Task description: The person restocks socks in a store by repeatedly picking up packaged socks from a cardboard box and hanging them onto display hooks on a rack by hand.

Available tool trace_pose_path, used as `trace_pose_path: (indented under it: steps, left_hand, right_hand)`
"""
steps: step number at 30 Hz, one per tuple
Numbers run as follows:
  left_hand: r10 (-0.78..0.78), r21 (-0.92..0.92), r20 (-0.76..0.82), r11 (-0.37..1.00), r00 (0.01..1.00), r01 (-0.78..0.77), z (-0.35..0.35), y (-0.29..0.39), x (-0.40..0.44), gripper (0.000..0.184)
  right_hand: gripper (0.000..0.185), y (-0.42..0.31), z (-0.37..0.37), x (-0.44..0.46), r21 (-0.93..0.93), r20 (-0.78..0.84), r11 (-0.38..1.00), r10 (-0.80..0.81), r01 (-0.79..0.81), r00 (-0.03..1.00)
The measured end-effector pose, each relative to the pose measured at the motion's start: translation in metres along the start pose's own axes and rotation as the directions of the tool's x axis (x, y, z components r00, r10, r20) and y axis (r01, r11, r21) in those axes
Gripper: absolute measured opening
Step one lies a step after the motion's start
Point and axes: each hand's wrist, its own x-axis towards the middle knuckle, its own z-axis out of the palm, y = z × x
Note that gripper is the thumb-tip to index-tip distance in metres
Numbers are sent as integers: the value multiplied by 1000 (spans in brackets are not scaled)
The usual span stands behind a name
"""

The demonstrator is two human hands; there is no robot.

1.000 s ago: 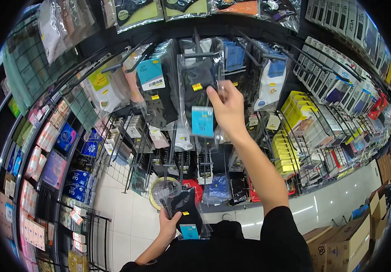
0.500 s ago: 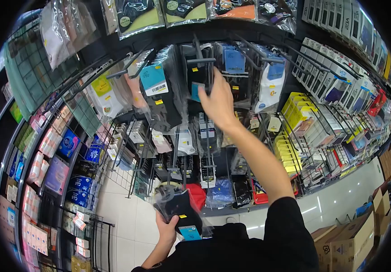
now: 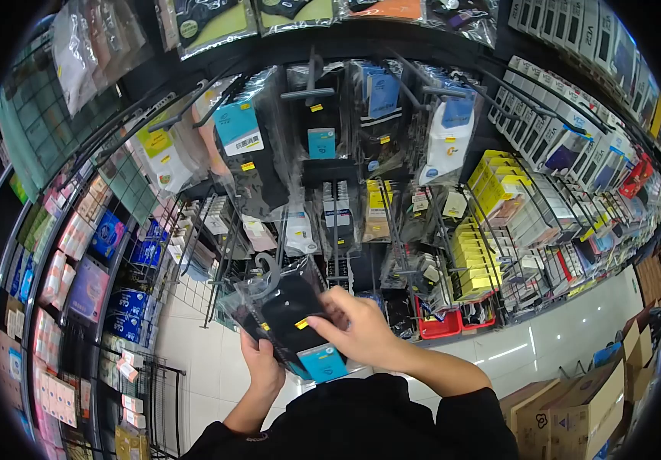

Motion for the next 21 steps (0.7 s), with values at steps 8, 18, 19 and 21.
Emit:
trace_pose_path:
  steps: [8, 18, 19, 21]
  left_hand:
    - [-158, -13, -130, 987, 979, 158, -2, -3, -8, 57]
    - [-224, 102, -170, 965, 960, 244, -9, -15, -42, 44]
    - [-223, 103, -174, 965, 959, 243, -10, -14, -43, 44]
    - [-219, 119, -176, 963, 960, 242, -13, -14, -45, 44]
  right_hand:
    - [21, -12, -52, 33, 280, -357, 945, -58, 166, 932]
    - [18, -24, -70, 90, 193, -414, 925, -225, 327, 882]
    - [18, -24, -69, 91, 197, -411, 924, -225, 327, 883]
    - [18, -25, -67, 95, 249, -406, 913, -205, 323, 891]
